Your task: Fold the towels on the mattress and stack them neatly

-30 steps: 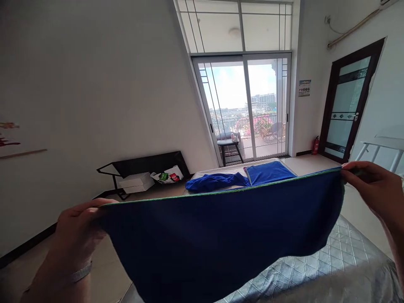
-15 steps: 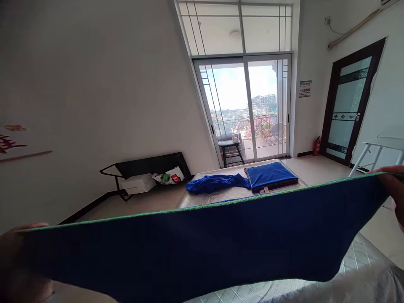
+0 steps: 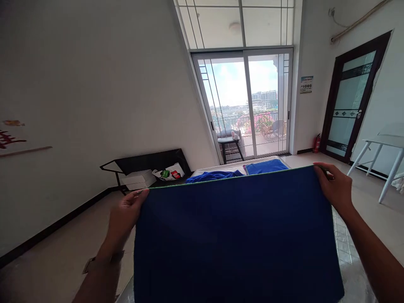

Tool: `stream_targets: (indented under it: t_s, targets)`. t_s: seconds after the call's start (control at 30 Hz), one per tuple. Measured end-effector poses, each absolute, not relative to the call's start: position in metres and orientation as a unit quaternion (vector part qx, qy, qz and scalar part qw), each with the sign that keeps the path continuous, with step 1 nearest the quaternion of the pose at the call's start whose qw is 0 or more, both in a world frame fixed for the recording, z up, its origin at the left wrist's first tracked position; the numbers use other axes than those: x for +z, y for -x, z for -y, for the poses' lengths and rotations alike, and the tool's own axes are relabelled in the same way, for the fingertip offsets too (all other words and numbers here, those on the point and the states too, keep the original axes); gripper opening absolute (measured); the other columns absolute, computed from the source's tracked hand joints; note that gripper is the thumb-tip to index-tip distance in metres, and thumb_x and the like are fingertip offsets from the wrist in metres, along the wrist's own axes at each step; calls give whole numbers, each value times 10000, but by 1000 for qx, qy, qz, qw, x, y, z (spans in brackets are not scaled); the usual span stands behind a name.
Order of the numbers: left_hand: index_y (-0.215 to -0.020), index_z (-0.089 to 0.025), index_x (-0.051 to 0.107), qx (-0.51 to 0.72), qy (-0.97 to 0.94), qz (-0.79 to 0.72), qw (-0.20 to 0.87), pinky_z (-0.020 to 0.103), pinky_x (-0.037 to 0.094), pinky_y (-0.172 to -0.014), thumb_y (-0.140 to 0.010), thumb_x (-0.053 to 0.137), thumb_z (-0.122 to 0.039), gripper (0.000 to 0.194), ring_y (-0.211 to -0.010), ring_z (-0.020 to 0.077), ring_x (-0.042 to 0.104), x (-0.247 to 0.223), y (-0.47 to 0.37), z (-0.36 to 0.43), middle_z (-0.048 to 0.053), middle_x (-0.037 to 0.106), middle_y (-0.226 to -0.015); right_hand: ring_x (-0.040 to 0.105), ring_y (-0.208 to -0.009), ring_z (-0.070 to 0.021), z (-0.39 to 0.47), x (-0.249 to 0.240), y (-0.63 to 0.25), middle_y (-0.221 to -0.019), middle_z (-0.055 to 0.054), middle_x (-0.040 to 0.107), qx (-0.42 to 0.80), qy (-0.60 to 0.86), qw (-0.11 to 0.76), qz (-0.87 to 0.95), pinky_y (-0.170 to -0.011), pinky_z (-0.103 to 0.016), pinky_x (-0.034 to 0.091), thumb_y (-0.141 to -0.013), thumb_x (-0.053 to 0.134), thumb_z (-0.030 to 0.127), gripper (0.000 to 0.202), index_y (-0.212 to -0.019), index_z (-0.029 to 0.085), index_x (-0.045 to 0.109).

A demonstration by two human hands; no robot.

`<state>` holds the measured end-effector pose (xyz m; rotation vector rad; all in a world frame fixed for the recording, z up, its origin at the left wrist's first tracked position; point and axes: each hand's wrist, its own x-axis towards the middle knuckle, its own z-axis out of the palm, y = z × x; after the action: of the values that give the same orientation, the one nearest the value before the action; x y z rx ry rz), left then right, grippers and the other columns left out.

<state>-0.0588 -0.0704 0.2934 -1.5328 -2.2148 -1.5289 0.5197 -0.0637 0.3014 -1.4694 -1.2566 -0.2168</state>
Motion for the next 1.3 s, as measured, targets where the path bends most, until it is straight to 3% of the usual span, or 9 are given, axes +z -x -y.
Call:
stream_targets:
  t_s: [0.1, 0.17, 0.27, 0.37, 0.67, 0.93, 1.03, 1.13, 1.3]
  targets:
    - [-1050, -168, 707, -342, 531, 775, -20, 287, 532, -652, -935, 376, -510, 490, -807, 243, 728, 234, 57, 31, 77, 777, -850, 707, -764, -214, 18, 260, -515, -985, -53, 769, -34, 646, 471, 599, -723, -322, 521, -928, 507, 510, 377, -1064, 243, 736]
    - [-1041, -188, 708, -291, 532, 795, -24, 302, 521, -725, -945, 397, -440, 412, -895, 260, 725, 195, 49, 14, 96, 782, -928, 716, -843, -233, -8, 226, -509, -1000, -58, 770, -11, 676, 377, 633, -765, -318, 514, -951, 498, 400, 317, -1103, 237, 723]
    - [-998, -197, 712, -240, 515, 822, -38, 333, 511, -697, -942, 413, -389, 360, -881, 298, 726, 150, 36, -2, 125, 780, -939, 712, -962, -243, -35, 181, -494, -1047, -72, 763, 38, 737, 224, 637, -795, -300, 499, -988, 446, 319, 333, -1210, 240, 681]
    - [-1005, -207, 701, -200, 499, 842, -35, 354, 506, -707, -964, 369, -361, 368, -892, 308, 724, 122, 31, -15, 133, 776, -938, 703, -1013, -239, -53, 153, -480, -1095, -81, 754, 66, 762, 152, 626, -783, -289, 496, -1014, 395, 317, 363, -1265, 250, 649]
    - [-1061, -180, 683, -145, 526, 837, 36, 408, 478, -840, -996, 315, -334, 403, -996, 293, 683, 87, 44, -42, 143, 752, -1071, 690, -1040, -253, -96, 127, -468, -1154, -108, 726, 67, 772, 104, 624, -802, -334, 507, -1021, 341, 320, 387, -1270, 248, 629]
    - [-963, -183, 719, -127, 554, 818, 84, 432, 463, -857, -971, 395, -273, 336, -904, 286, 653, 86, 56, -59, 134, 743, -952, 623, -1119, -287, -105, 117, -461, -1192, -161, 682, -3, 772, 85, 630, -899, -403, 478, -998, 321, 245, 404, -1239, 194, 642]
    - [-1085, -182, 705, -132, 571, 803, 111, 466, 457, -894, -993, 336, -287, 395, -1007, 315, 618, 87, 47, -56, 152, 714, -1047, 570, -1173, -330, -101, 118, -443, -1243, -212, 644, -51, 775, 102, 621, -941, -450, 448, -961, 309, 159, 453, -1287, 145, 623]
    - [-1202, -200, 671, -133, 629, 757, 118, 437, 443, -973, -1005, 351, -378, 416, -1128, 297, 585, 84, 26, -49, 131, 675, -1207, 546, -1216, -301, -91, 117, -395, -1323, -167, 618, -63, 713, 137, 684, -1020, -419, 406, -926, 352, 134, 480, -1328, 173, 611]
    - [-1378, -241, 570, -90, 704, 702, 63, 419, 305, -1160, -998, 365, -510, 509, -1374, 268, 445, 72, -1, -40, 83, 566, -1443, 424, -1390, -226, -65, 100, -282, -1499, -66, 509, 90, 515, 144, 840, -1166, -364, 269, -992, 334, 353, 498, -1433, 235, 533]
